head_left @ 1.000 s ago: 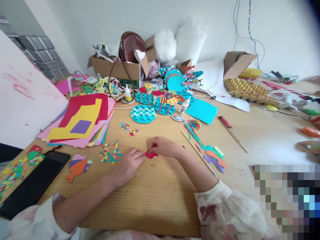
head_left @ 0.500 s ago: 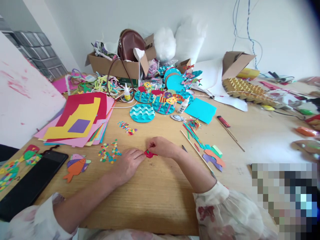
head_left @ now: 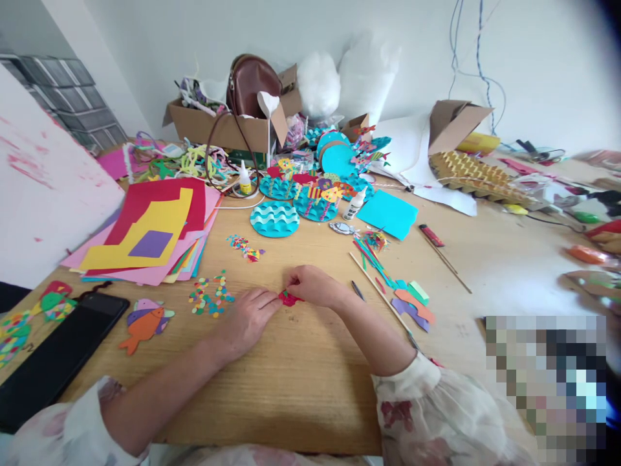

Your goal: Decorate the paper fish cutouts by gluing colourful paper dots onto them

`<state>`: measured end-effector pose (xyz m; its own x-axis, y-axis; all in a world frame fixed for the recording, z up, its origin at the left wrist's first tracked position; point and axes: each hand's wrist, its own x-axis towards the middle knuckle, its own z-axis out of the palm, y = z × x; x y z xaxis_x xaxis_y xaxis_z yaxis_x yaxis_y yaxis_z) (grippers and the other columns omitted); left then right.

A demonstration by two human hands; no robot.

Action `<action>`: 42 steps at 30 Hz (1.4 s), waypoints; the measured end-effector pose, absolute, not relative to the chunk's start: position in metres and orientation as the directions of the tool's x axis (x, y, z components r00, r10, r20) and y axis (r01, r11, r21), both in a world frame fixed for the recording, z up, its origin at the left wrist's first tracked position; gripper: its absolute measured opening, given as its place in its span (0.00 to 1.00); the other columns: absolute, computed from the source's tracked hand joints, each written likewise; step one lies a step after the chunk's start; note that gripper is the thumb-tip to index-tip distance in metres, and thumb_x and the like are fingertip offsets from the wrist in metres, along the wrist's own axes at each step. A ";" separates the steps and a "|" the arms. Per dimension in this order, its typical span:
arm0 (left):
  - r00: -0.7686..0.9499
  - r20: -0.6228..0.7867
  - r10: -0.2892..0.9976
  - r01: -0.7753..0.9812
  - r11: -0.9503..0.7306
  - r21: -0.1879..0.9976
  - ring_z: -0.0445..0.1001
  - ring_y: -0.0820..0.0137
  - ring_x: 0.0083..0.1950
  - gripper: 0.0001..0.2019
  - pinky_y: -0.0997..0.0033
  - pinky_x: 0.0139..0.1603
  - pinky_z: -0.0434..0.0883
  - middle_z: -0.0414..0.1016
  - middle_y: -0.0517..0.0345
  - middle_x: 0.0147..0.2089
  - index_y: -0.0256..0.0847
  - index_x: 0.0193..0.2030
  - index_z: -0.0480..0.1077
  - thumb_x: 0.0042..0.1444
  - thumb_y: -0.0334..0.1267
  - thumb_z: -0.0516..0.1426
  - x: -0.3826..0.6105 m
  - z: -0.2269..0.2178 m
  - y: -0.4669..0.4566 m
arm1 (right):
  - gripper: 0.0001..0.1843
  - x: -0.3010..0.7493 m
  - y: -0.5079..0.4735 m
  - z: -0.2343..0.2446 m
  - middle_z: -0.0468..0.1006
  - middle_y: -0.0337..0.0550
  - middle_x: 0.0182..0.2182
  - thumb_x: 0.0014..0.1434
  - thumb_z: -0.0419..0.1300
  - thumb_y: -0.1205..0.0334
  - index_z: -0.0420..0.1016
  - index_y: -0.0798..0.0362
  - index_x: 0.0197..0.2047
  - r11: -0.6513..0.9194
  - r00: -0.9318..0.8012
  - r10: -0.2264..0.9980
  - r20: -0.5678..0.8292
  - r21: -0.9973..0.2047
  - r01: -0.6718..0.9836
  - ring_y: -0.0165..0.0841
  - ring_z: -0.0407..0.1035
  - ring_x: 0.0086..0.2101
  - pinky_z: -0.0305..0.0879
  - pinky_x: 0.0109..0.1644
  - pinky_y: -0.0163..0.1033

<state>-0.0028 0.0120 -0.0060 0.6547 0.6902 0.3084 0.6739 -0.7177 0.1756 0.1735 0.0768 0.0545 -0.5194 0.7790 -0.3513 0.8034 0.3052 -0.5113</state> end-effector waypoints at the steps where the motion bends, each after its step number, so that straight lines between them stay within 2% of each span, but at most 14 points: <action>1: 0.654 0.312 0.689 0.674 -0.718 0.172 0.66 0.65 0.46 0.14 0.61 0.48 0.68 0.71 0.51 0.45 0.35 0.48 0.67 0.58 0.26 0.46 -0.003 -0.006 0.012 | 0.12 0.173 0.077 0.055 0.74 0.39 0.24 0.46 0.52 0.69 0.77 0.56 0.29 0.303 -0.513 0.781 -0.356 -0.502 0.810 0.25 0.62 0.24 0.52 0.24 0.29; 19: 0.654 0.305 0.692 0.679 -0.715 0.168 0.66 0.64 0.46 0.14 0.61 0.47 0.67 0.70 0.52 0.46 0.35 0.49 0.66 0.58 0.26 0.47 -0.003 -0.007 0.011 | 0.14 0.168 0.074 0.058 0.78 0.42 0.30 0.48 0.52 0.68 0.78 0.55 0.34 0.291 -0.439 0.810 -0.388 -0.384 0.876 0.28 0.68 0.29 0.54 0.26 0.30; 42: 0.658 0.305 0.688 0.670 -0.720 0.180 0.65 0.66 0.47 0.14 0.62 0.48 0.67 0.70 0.51 0.46 0.35 0.49 0.66 0.58 0.27 0.47 -0.003 -0.006 0.010 | 0.14 0.165 0.072 0.057 0.79 0.45 0.31 0.47 0.52 0.68 0.78 0.56 0.34 0.285 -0.401 0.833 -0.381 -0.325 0.902 0.30 0.70 0.30 0.54 0.26 0.31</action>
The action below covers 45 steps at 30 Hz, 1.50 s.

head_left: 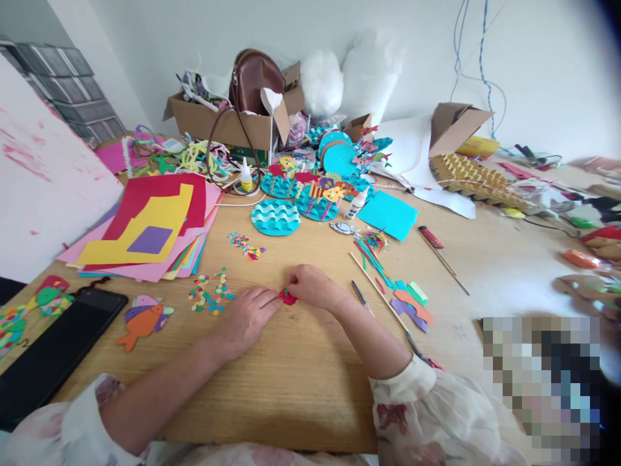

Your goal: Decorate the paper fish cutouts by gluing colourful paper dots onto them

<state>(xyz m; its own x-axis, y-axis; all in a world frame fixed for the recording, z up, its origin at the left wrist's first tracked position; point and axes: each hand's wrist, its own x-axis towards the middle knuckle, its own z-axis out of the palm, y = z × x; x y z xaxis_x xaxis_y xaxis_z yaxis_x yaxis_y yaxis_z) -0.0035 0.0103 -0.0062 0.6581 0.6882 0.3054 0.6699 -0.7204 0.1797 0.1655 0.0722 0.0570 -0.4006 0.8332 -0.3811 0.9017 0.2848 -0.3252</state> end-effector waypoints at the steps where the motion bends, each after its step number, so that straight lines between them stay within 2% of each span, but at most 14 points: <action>1: 0.658 0.303 0.689 0.671 -0.720 0.179 0.65 0.66 0.47 0.15 0.62 0.48 0.67 0.70 0.51 0.46 0.35 0.49 0.66 0.58 0.27 0.46 -0.003 -0.006 0.010 | 0.14 0.165 0.072 0.057 0.79 0.45 0.31 0.47 0.52 0.68 0.78 0.56 0.34 0.287 -0.401 0.833 -0.380 -0.323 0.902 0.30 0.70 0.30 0.55 0.26 0.31; 14: 0.663 0.294 0.689 0.671 -0.720 0.176 0.65 0.64 0.47 0.14 0.62 0.48 0.66 0.70 0.51 0.47 0.35 0.49 0.65 0.57 0.26 0.47 -0.004 -0.008 0.010 | 0.12 0.163 0.070 0.055 0.79 0.48 0.32 0.48 0.53 0.68 0.78 0.56 0.33 0.289 -0.385 0.847 -0.368 -0.289 0.913 0.32 0.70 0.32 0.57 0.28 0.31; 31: 0.692 0.159 0.704 0.686 -0.710 0.160 0.65 0.66 0.46 0.14 0.64 0.47 0.67 0.69 0.53 0.45 0.37 0.50 0.64 0.58 0.28 0.48 0.004 0.005 0.020 | 0.13 0.163 0.072 0.050 0.79 0.48 0.33 0.48 0.53 0.68 0.78 0.56 0.33 0.296 -0.382 0.856 -0.348 -0.274 0.915 0.33 0.71 0.32 0.55 0.27 0.32; 42: 0.673 0.118 0.730 0.712 -0.683 0.163 0.66 0.66 0.43 0.12 0.65 0.45 0.67 0.69 0.54 0.42 0.38 0.48 0.66 0.59 0.29 0.48 0.011 0.012 0.024 | 0.11 0.164 0.072 0.048 0.78 0.47 0.29 0.45 0.54 0.67 0.77 0.56 0.30 0.292 -0.396 0.853 -0.340 -0.318 0.902 0.32 0.70 0.29 0.53 0.25 0.32; 45: 0.676 0.126 0.726 0.708 -0.687 0.162 0.66 0.67 0.43 0.12 0.66 0.45 0.67 0.69 0.54 0.42 0.37 0.48 0.66 0.59 0.29 0.48 0.011 0.013 0.024 | 0.11 0.169 0.073 0.050 0.78 0.45 0.30 0.46 0.53 0.68 0.76 0.55 0.31 0.306 -0.421 0.851 -0.314 -0.355 0.883 0.30 0.69 0.30 0.54 0.27 0.31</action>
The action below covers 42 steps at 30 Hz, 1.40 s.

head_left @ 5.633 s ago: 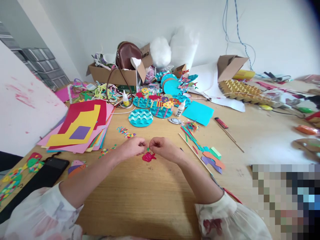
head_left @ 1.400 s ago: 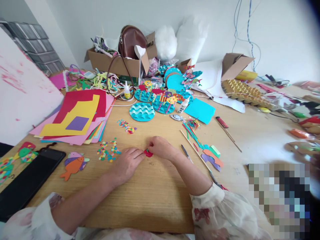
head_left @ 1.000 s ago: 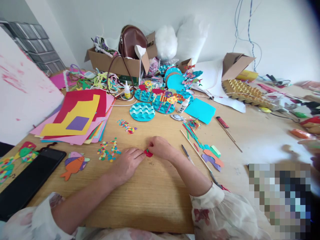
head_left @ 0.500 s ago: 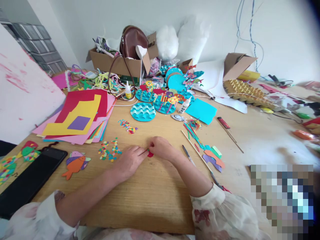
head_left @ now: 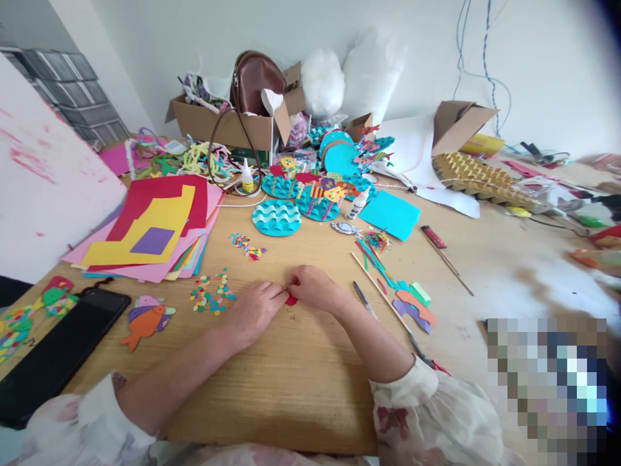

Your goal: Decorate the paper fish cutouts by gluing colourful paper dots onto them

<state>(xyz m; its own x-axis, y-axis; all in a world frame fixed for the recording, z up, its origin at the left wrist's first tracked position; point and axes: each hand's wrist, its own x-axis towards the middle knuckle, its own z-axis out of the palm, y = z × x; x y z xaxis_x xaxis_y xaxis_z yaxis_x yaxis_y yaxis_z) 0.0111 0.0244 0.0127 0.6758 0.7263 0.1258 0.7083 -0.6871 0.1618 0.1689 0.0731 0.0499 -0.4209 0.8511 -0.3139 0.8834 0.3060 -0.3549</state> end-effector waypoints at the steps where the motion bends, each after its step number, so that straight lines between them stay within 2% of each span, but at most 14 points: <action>1: 0.677 0.128 0.725 0.708 -0.688 0.158 0.66 0.67 0.43 0.12 0.66 0.45 0.67 0.69 0.54 0.41 0.37 0.48 0.66 0.59 0.29 0.48 0.011 0.013 0.024 | 0.12 0.171 0.073 0.052 0.77 0.44 0.31 0.47 0.53 0.69 0.75 0.55 0.33 0.311 -0.429 0.852 -0.299 -0.368 0.876 0.29 0.68 0.30 0.55 0.28 0.30; 4: 0.680 0.134 0.721 0.708 -0.693 0.140 0.66 0.67 0.43 0.11 0.66 0.45 0.67 0.70 0.54 0.41 0.38 0.47 0.66 0.59 0.29 0.48 0.011 0.014 0.024 | 0.13 0.179 0.072 0.059 0.76 0.43 0.34 0.48 0.52 0.71 0.74 0.55 0.36 0.320 -0.439 0.863 -0.251 -0.400 0.859 0.28 0.67 0.32 0.57 0.32 0.29; 12: 0.679 0.133 0.722 0.713 -0.692 0.114 0.67 0.66 0.42 0.11 0.66 0.44 0.68 0.70 0.54 0.40 0.38 0.45 0.67 0.59 0.29 0.47 0.011 0.011 0.024 | 0.15 0.176 0.065 0.052 0.77 0.42 0.32 0.48 0.50 0.72 0.77 0.53 0.33 0.382 -0.535 0.812 -0.234 -0.479 0.790 0.29 0.68 0.33 0.58 0.34 0.30; 21: 0.678 0.207 0.706 0.680 -0.708 0.188 0.68 0.67 0.44 0.13 0.65 0.47 0.68 0.70 0.53 0.43 0.37 0.47 0.66 0.59 0.26 0.46 0.001 0.006 0.022 | 0.16 0.176 0.064 0.053 0.77 0.43 0.33 0.48 0.50 0.72 0.78 0.54 0.34 0.373 -0.527 0.817 -0.232 -0.485 0.791 0.29 0.68 0.33 0.59 0.35 0.29; 28: 0.689 0.215 0.692 0.665 -0.722 0.192 0.67 0.67 0.44 0.11 0.65 0.46 0.68 0.71 0.52 0.42 0.35 0.44 0.68 0.59 0.28 0.46 -0.003 0.006 0.017 | 0.15 0.173 0.061 0.054 0.78 0.41 0.30 0.48 0.50 0.71 0.78 0.53 0.32 0.352 -0.525 0.809 -0.263 -0.497 0.793 0.28 0.68 0.31 0.58 0.32 0.29; 42: 0.687 0.228 0.690 0.665 -0.723 0.186 0.67 0.65 0.46 0.12 0.63 0.47 0.68 0.71 0.50 0.44 0.34 0.46 0.67 0.58 0.27 0.47 -0.003 0.005 0.014 | 0.15 0.175 0.061 0.053 0.77 0.41 0.27 0.47 0.51 0.73 0.78 0.54 0.29 0.337 -0.526 0.808 -0.265 -0.523 0.783 0.27 0.67 0.28 0.56 0.29 0.29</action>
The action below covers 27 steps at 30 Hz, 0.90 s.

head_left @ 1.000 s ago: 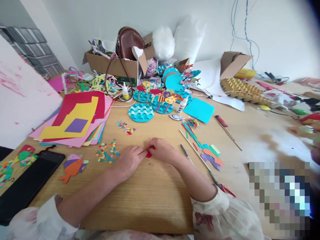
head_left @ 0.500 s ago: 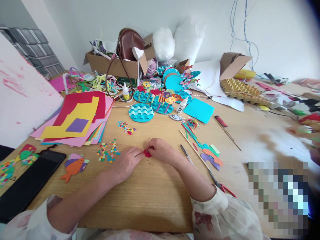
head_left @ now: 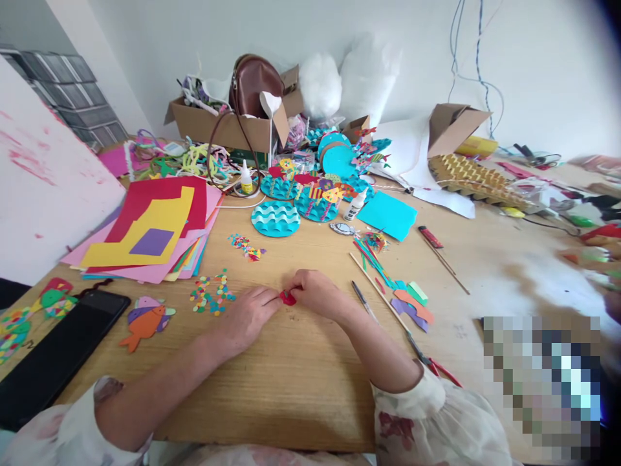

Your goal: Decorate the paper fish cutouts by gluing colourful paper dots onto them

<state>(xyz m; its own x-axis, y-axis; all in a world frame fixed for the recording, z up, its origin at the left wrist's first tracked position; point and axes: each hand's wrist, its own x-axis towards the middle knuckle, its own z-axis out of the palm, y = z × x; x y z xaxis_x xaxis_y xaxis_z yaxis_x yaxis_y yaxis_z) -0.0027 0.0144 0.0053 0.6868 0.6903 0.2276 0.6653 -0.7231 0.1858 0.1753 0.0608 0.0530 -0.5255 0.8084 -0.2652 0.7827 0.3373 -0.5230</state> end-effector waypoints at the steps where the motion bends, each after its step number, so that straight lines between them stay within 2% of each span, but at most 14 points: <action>1: 0.687 0.224 0.691 0.666 -0.723 0.186 0.67 0.65 0.46 0.12 0.63 0.48 0.68 0.71 0.50 0.44 0.34 0.47 0.67 0.58 0.26 0.47 -0.002 0.006 0.014 | 0.15 0.176 0.061 0.054 0.77 0.41 0.28 0.47 0.51 0.73 0.78 0.54 0.29 0.330 -0.520 0.814 -0.257 -0.534 0.779 0.27 0.67 0.28 0.57 0.30 0.29; 4: 0.694 0.195 0.693 0.668 -0.721 0.184 0.67 0.66 0.46 0.13 0.64 0.48 0.67 0.70 0.51 0.45 0.35 0.49 0.66 0.59 0.27 0.47 -0.001 0.009 0.017 | 0.15 0.181 0.060 0.057 0.77 0.42 0.31 0.47 0.51 0.73 0.78 0.55 0.31 0.311 -0.482 0.854 -0.198 -0.549 0.776 0.27 0.68 0.30 0.58 0.33 0.29; 9: 0.724 0.136 0.676 0.650 -0.735 0.193 0.67 0.67 0.45 0.15 0.65 0.47 0.67 0.70 0.53 0.45 0.37 0.51 0.64 0.59 0.27 0.47 0.002 0.016 0.025 | 0.15 0.193 0.058 0.056 0.77 0.44 0.34 0.50 0.51 0.73 0.77 0.56 0.34 0.281 -0.376 0.921 -0.098 -0.500 0.819 0.30 0.68 0.35 0.59 0.38 0.32; 17: 0.764 0.058 0.643 0.628 -0.761 0.164 0.66 0.67 0.43 0.16 0.68 0.45 0.67 0.69 0.54 0.42 0.38 0.54 0.62 0.59 0.26 0.47 0.003 0.019 0.034 | 0.12 0.199 0.062 0.034 0.75 0.42 0.33 0.52 0.52 0.74 0.76 0.55 0.33 0.474 -0.531 0.847 -0.014 -0.430 0.768 0.30 0.66 0.35 0.58 0.42 0.32; 27: 0.775 0.047 0.630 0.617 -0.771 0.157 0.65 0.67 0.42 0.13 0.68 0.44 0.66 0.68 0.55 0.41 0.38 0.48 0.65 0.60 0.27 0.46 0.003 0.019 0.035 | 0.12 0.197 0.059 0.031 0.73 0.43 0.33 0.56 0.51 0.73 0.75 0.54 0.35 0.547 -0.593 0.805 0.031 -0.427 0.720 0.29 0.65 0.36 0.57 0.42 0.32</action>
<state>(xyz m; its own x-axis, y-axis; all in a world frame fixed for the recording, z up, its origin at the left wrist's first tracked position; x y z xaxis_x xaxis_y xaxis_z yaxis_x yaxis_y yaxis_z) 0.0031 0.0353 0.0189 0.7754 0.6297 0.0474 0.6168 -0.7713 0.1569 0.1970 0.0586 0.0313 -0.5926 0.8049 0.0311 0.7204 0.5469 -0.4266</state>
